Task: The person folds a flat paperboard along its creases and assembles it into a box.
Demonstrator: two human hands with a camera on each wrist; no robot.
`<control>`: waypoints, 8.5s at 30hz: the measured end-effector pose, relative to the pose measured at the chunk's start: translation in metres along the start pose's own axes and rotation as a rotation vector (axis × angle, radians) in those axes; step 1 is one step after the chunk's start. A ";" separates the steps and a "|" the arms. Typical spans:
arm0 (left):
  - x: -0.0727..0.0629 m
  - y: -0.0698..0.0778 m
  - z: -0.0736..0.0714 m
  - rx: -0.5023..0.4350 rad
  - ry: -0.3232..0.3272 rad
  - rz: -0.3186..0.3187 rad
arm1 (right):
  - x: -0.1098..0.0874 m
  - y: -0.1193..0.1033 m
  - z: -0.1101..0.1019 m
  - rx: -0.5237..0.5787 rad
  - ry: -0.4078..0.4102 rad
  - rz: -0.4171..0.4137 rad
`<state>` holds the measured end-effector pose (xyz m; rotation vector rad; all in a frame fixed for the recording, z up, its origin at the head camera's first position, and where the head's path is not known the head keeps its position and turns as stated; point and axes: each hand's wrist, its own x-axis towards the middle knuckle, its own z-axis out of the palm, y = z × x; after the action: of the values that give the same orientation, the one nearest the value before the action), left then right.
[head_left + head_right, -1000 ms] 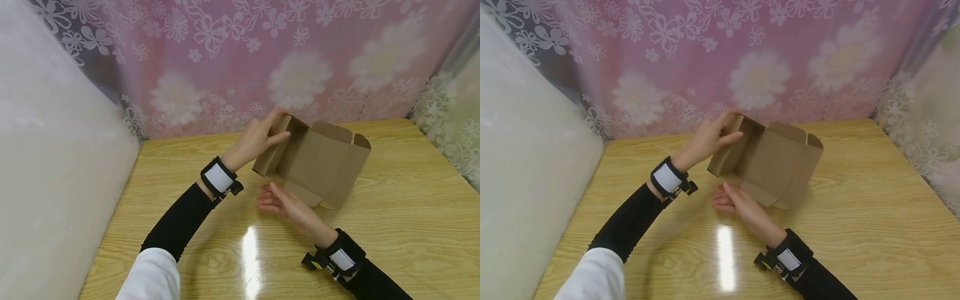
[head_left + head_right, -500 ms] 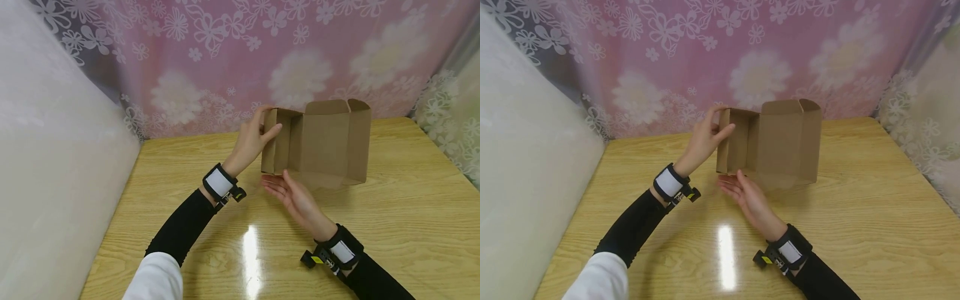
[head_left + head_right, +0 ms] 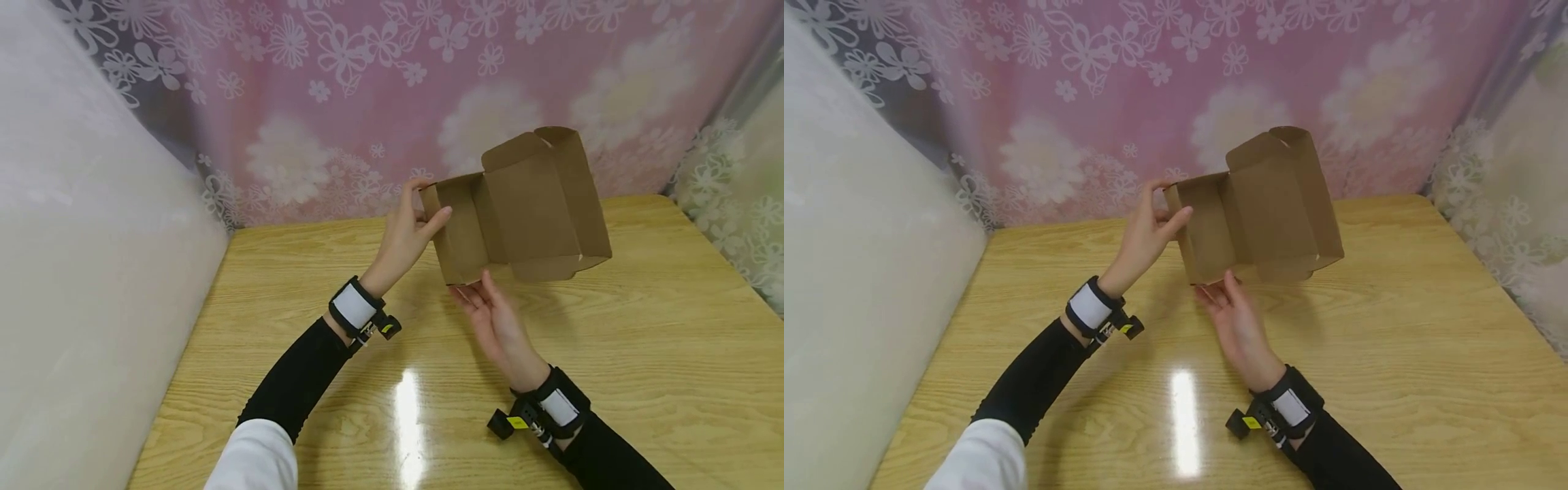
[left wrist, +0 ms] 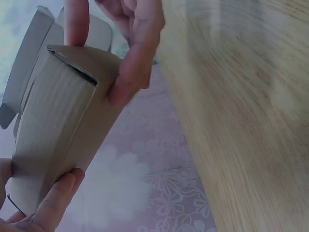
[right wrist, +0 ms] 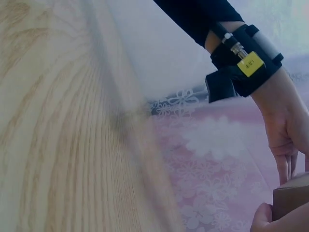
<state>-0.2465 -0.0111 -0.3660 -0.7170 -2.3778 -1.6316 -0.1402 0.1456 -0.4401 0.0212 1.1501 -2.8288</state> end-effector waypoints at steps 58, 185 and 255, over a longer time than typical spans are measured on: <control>-0.056 -0.062 -0.033 -0.436 -0.247 -0.571 | 0.026 -0.070 -0.056 -0.942 -0.089 0.175; -0.075 -0.066 -0.025 0.105 -0.007 -0.160 | 0.038 -0.067 -0.056 -1.433 -0.068 -0.344; -0.087 -0.060 -0.026 -0.299 -0.422 -0.674 | 0.029 -0.075 -0.070 -1.048 -0.261 0.370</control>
<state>-0.2027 -0.0778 -0.4407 -0.3260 -2.9204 -2.3302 -0.1771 0.2453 -0.4391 -0.1755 2.0951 -1.5945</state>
